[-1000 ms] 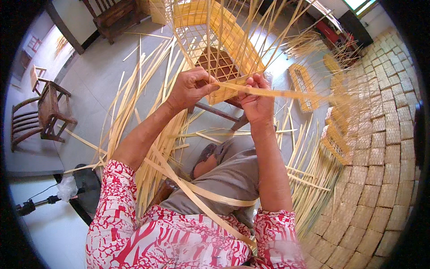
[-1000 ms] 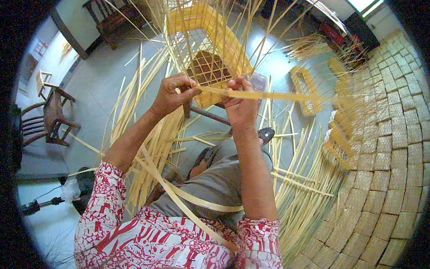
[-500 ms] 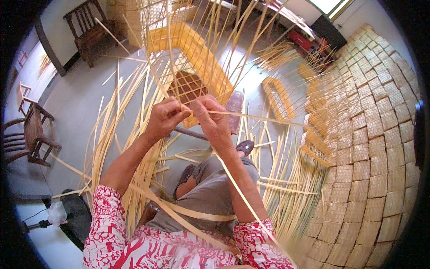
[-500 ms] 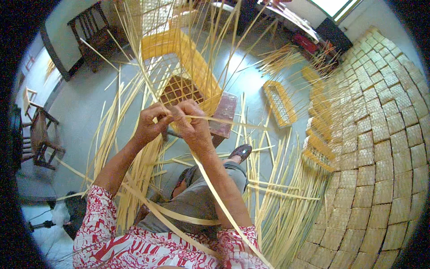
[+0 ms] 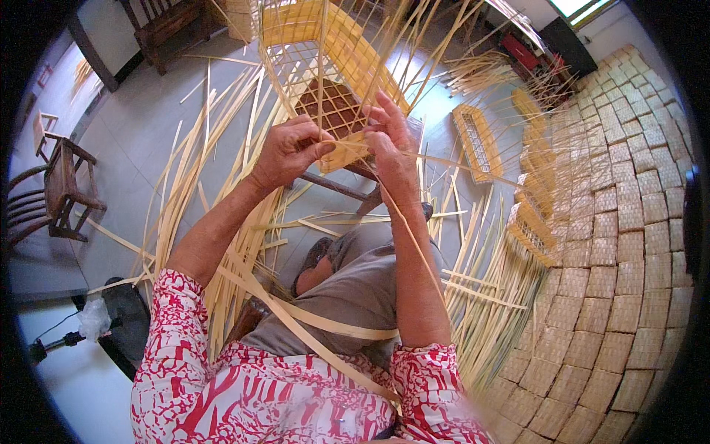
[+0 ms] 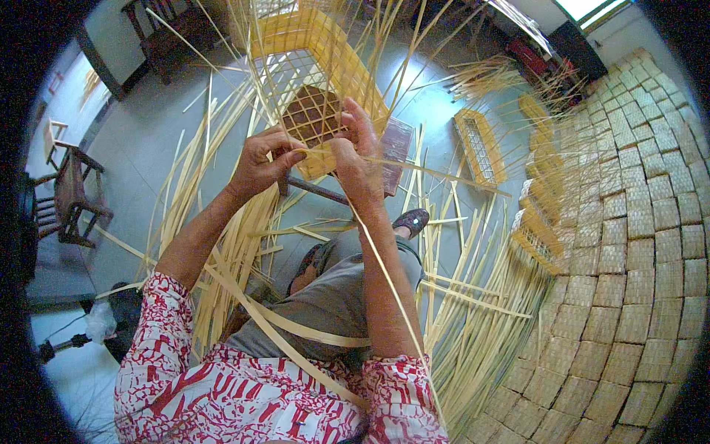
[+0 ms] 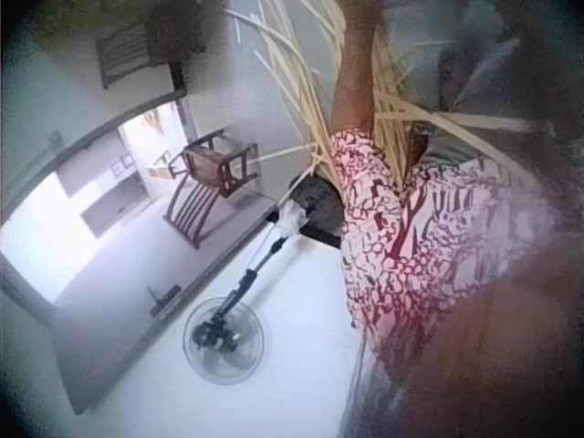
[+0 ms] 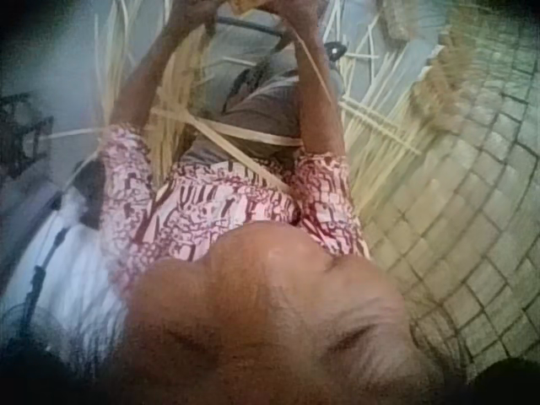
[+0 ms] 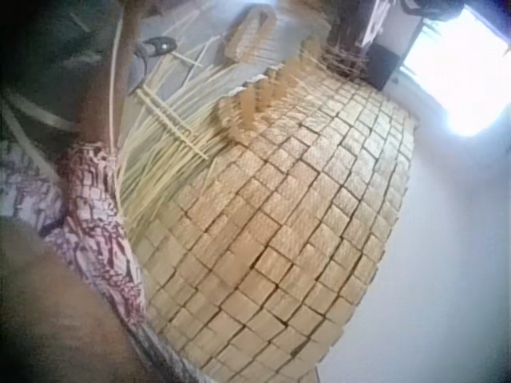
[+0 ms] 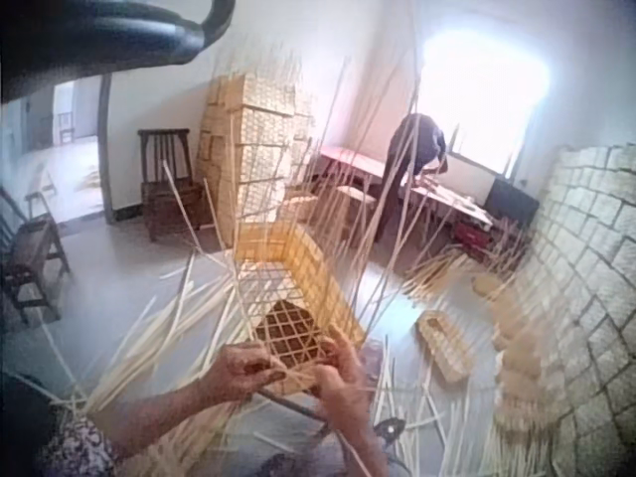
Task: The person weaves a basket by hand, interlacing thin bamboo strips through a pre-formed frame. They repeatedly pull and adjust the strips to tighten the weave and maintain the basket's shape.
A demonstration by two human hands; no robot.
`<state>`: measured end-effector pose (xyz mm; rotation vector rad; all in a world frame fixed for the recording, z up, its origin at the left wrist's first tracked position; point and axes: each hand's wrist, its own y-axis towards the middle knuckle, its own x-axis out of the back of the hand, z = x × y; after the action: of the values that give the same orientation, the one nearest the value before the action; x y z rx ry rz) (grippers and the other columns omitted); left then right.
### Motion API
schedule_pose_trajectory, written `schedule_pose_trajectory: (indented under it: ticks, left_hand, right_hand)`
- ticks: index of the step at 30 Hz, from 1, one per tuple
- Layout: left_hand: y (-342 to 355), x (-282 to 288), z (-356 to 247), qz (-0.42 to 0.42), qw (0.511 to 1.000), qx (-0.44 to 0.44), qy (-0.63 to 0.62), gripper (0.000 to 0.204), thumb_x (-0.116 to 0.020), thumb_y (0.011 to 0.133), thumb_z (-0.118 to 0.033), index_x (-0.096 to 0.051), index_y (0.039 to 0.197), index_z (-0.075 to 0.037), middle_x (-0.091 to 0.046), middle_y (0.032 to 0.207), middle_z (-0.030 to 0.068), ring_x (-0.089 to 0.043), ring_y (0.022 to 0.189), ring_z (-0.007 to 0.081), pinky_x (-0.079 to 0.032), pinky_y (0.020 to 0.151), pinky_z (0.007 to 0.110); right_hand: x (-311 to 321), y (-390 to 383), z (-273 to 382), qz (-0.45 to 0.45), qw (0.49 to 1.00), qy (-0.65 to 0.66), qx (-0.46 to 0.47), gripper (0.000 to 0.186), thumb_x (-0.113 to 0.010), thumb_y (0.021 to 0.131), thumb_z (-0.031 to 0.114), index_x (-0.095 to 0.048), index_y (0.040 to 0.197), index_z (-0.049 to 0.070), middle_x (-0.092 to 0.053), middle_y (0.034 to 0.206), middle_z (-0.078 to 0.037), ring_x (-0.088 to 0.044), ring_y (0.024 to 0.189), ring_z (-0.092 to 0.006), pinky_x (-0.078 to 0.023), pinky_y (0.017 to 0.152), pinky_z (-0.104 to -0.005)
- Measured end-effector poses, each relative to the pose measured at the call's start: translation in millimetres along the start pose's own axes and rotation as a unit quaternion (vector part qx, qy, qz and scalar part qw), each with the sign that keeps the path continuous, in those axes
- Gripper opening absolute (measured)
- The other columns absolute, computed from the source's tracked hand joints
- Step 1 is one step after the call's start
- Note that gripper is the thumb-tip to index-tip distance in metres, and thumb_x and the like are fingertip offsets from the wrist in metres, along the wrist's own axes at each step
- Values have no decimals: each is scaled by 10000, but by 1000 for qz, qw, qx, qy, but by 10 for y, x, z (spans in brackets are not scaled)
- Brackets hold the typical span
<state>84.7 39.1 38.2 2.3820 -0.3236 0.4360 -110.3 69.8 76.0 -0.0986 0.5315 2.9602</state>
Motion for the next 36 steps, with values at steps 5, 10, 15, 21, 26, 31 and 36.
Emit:
schedule_pose_trajectory:
  ticks: [5,10,15,21,26,31,36]
  left_hand:
    - [48,-41,-19,5,1000,11,-6,137,-756,874,-112,-697,898,9,-546,740,33,-535,626,113,-441,569,264]
    - [35,-38,-69,-3,999,32,-20,128,-753,875,-104,-697,899,8,-549,752,31,-536,640,102,-440,569,260]
    - [59,-58,-59,1,1000,21,-12,121,-745,882,-106,-696,902,4,-554,759,31,-538,650,98,-441,574,262]
    - [-11,-79,12,-45,999,-4,29,113,-729,894,-113,-686,891,-9,-535,728,49,-537,633,149,-432,564,293]
    - [-25,-168,-9,-88,995,-25,35,133,-740,887,-125,-675,864,-11,-522,696,73,-536,621,189,-426,557,311]
    - [-10,-155,-1,-64,996,-20,60,157,-773,856,-150,-693,860,-15,-538,694,74,-534,606,192,-430,549,323]
    - [20,-147,7,9,996,-2,83,150,-802,828,-161,-737,898,-46,-628,737,51,-588,623,132,-472,577,290]
  right_hand:
    - [151,53,-62,-85,995,-22,46,174,-639,930,178,-643,1022,31,-594,857,-10,-520,724,-83,-443,672,-243]
    - [298,190,11,-173,985,5,7,285,-531,960,278,-653,1016,26,-597,885,-54,-535,766,-133,-438,714,-292]
    - [448,435,-66,-87,991,11,-99,432,-484,913,335,-639,1182,34,-613,936,-61,-534,917,-161,-429,800,-329]
    - [508,402,-81,-124,990,49,-54,175,-607,891,258,-625,911,85,-589,817,-20,-542,770,-123,-434,652,-283]
    - [601,379,-210,-239,922,285,-104,203,-577,976,296,-571,984,93,-588,896,-58,-568,778,-157,-475,687,-275]
    - [537,253,-30,-279,943,166,-77,214,-562,1017,299,-572,927,105,-557,802,-15,-525,701,-108,-422,601,-260]
    - [477,183,26,-273,955,108,42,227,-667,968,292,-562,897,103,-495,747,72,-392,642,-22,-343,561,-221]
